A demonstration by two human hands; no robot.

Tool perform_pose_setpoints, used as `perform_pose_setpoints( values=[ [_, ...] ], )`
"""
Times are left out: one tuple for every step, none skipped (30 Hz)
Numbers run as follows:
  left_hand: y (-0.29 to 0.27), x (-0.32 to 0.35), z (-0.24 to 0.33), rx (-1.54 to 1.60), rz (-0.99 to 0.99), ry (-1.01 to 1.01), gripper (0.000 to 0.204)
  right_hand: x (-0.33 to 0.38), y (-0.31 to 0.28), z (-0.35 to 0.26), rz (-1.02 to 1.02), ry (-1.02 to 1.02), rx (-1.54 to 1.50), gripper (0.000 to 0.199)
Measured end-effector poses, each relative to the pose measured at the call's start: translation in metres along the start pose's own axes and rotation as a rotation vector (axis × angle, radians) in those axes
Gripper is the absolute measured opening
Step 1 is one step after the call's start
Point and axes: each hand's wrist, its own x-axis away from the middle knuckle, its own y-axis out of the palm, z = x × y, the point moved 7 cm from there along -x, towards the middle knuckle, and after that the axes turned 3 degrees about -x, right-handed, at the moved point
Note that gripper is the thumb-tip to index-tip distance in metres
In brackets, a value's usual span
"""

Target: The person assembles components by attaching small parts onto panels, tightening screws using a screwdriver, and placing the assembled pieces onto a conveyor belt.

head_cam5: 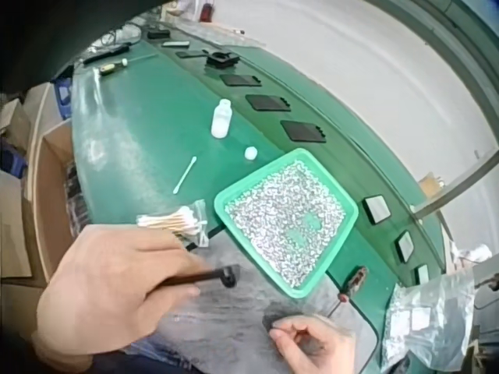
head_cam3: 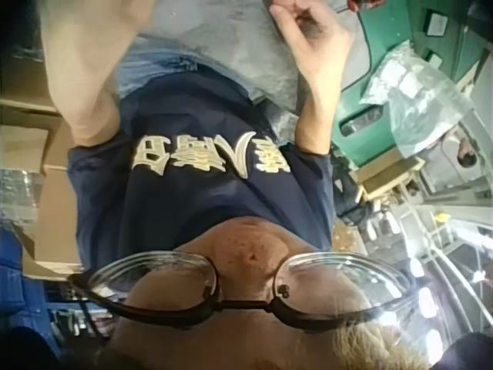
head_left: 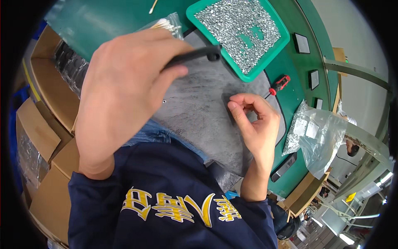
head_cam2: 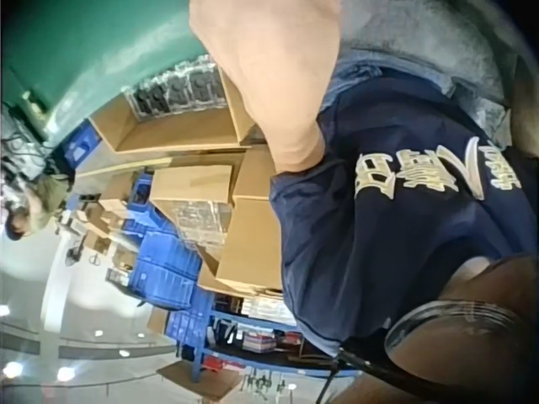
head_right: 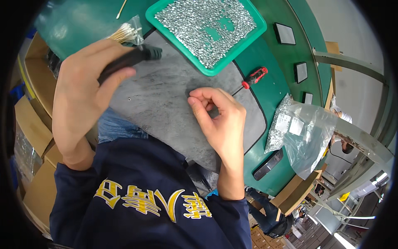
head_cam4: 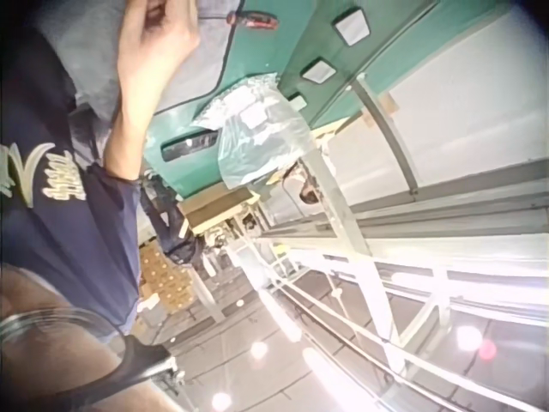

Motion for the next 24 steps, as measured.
perform_pose_setpoints(
  values=[
    [-0.005,0.001,-0.005,0.011,0.032,-0.042,0.023,-0.002,0.005,-0.005,-0.041,-0.016,0.034,0.011],
    [-0.01,0.003,-0.009,0.022,0.065,-0.084,0.024,-0.005,0.01,-0.012,-0.081,-0.033,0.068,0.013],
    [-0.015,0.005,-0.014,0.033,0.099,-0.124,0.024,-0.007,0.014,-0.018,-0.121,-0.051,0.101,0.015],
    [-0.02,0.007,-0.018,0.042,0.133,-0.165,0.024,-0.009,0.02,-0.022,-0.161,-0.07,0.134,0.016],
    [-0.02,0.009,-0.02,0.033,0.129,-0.169,0.024,-0.011,0.026,-0.024,-0.166,-0.07,0.125,0.016],
    [-0.021,0.011,-0.021,0.029,0.141,-0.17,0.024,-0.013,0.04,-0.031,-0.226,-0.148,0.147,0.016],
    [-0.022,0.011,-0.021,0.029,0.157,-0.169,0.025,-0.016,0.054,-0.039,-0.282,-0.227,0.174,0.016],
    [-0.024,0.012,-0.022,0.029,0.173,-0.167,0.025,-0.017,0.067,-0.047,-0.338,-0.307,0.201,0.016],
    [-0.026,0.013,-0.023,0.029,0.189,-0.165,0.025,-0.016,0.078,-0.056,-0.393,-0.388,0.228,0.015],
    [-0.026,0.014,-0.024,0.025,0.193,-0.167,0.025,-0.016,0.082,-0.06,-0.395,-0.393,0.226,0.015],
    [-0.026,0.016,-0.023,0.013,0.189,-0.159,0.025,-0.017,0.088,-0.063,-0.414,-0.404,0.274,0.013],
    [-0.026,0.017,-0.023,0.002,0.185,-0.151,0.025,-0.017,0.093,-0.065,-0.431,-0.414,0.323,0.011],
    [-0.025,0.018,-0.023,-0.008,0.18,-0.141,0.025,-0.018,0.097,-0.067,-0.447,-0.423,0.372,0.01],
    [-0.025,0.017,-0.023,-0.017,0.175,-0.13,0.025,-0.019,0.1,-0.069,-0.461,-0.431,0.421,0.009],
    [-0.026,0.019,-0.023,-0.017,0.175,-0.131,0.025,-0.018,0.102,-0.071,-0.462,-0.431,0.422,0.009],
    [-0.027,0.021,-0.025,-0.011,0.171,-0.143,0.025,-0.018,0.104,-0.075,-0.451,-0.461,0.448,0.009],
    [-0.028,0.022,-0.026,-0.003,0.167,-0.153,0.025,-0.019,0.104,-0.078,-0.439,-0.49,0.474,0.009],
    [-0.028,0.022,-0.028,0.005,0.162,-0.161,0.025,-0.019,0.104,-0.081,-0.425,-0.517,0.502,0.009],
    [-0.028,0.022,-0.028,0.015,0.158,-0.168,0.025,-0.018,0.104,-0.083,-0.41,-0.544,0.531,0.009],
    [-0.027,0.021,-0.028,0.015,0.155,-0.17,0.025,-0.019,0.101,-0.082,-0.396,-0.539,0.501,0.011],
    [-0.025,0.02,-0.027,0.009,0.143,-0.162,0.025,-0.02,0.097,-0.081,-0.381,-0.534,0.471,0.013],
    [-0.026,0.02,-0.026,0.003,0.138,-0.156,0.025,-0.021,0.089,-0.079,-0.386,-0.538,0.474,0.013],
    [-0.026,0.02,-0.025,-0.005,0.134,-0.152,0.026,-0.026,0.07,-0.075,-0.319,-0.483,0.355,0.016],
    [-0.025,0.021,-0.024,-0.012,0.13,-0.147,0.026,-0.03,0.05,-0.07,-0.253,-0.427,0.236,0.018]
  ],
)
